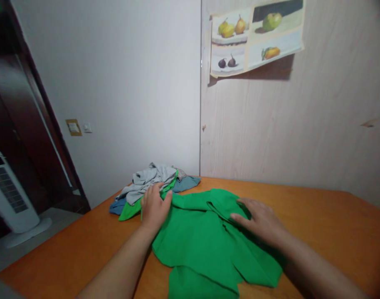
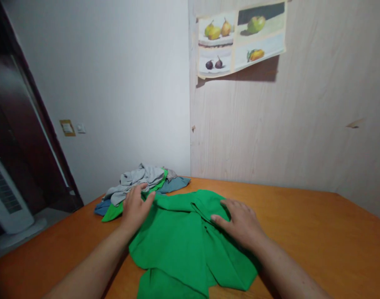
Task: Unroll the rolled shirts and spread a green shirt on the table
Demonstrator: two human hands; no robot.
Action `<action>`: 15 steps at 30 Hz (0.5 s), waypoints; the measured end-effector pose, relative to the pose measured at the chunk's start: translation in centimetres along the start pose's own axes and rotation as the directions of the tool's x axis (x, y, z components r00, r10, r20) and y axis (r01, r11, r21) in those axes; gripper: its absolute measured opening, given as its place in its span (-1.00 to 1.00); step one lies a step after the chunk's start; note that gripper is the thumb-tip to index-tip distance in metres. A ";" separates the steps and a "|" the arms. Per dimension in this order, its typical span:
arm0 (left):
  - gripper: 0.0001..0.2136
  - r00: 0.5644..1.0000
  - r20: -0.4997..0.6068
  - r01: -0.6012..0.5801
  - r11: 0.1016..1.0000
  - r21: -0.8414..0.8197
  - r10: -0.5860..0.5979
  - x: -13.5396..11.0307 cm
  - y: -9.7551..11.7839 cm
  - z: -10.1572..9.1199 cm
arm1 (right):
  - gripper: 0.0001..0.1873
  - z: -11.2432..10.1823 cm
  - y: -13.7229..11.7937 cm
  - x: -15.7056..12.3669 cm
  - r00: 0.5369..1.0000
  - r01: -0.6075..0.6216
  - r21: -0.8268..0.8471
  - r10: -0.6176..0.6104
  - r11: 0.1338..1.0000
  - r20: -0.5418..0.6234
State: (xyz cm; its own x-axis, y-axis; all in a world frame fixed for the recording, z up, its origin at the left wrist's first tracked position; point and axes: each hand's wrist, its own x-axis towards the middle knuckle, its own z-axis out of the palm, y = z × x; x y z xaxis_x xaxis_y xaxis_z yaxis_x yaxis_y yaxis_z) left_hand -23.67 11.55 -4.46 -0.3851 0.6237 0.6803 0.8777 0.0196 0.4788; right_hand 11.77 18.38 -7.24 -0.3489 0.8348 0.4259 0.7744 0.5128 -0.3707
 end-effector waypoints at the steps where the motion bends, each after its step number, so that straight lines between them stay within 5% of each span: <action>1: -0.65 0.995 0.069 -0.080 0.996 0.030 0.078 -0.6 0.6 0.2 | -0.33 0.4 -0.1 -0.2 0.998 0.024 0.019 -0.025 1.000 0.058; 4: -0.64 0.915 0.295 -0.282 0.959 -0.019 0.275 -2.3 2.1 1.2 | -0.42 1.1 0.0 -0.6 0.995 0.016 0.089 -0.025 0.996 0.098; 8: -0.55 0.838 0.446 -0.313 0.947 -0.077 0.314 -3.3 2.4 2.5 | -0.68 0.2 -0.2 -0.2 0.993 -0.114 0.456 0.101 0.882 0.053; 12: -0.45 0.809 0.504 -0.288 0.952 -0.107 0.302 -3.2 2.4 2.4 | -0.70 -1.2 -1.3 0.4 0.932 -0.299 0.859 0.321 0.416 0.169; 15: -0.39 0.770 0.555 -0.279 0.949 -0.151 0.314 -3.2 2.6 2.1 | -0.71 -1.5 -2.0 0.6 0.876 -0.387 0.914 0.356 0.121 0.324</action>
State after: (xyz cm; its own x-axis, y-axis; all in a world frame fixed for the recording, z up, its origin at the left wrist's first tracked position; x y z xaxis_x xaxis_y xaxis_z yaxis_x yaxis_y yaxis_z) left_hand -19.52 11.19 -6.53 0.1377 0.9203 0.3663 0.8968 -0.2728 0.3483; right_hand 10.82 17.56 -5.03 -0.2011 0.9792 -0.0262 -0.2535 -0.0779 -0.9642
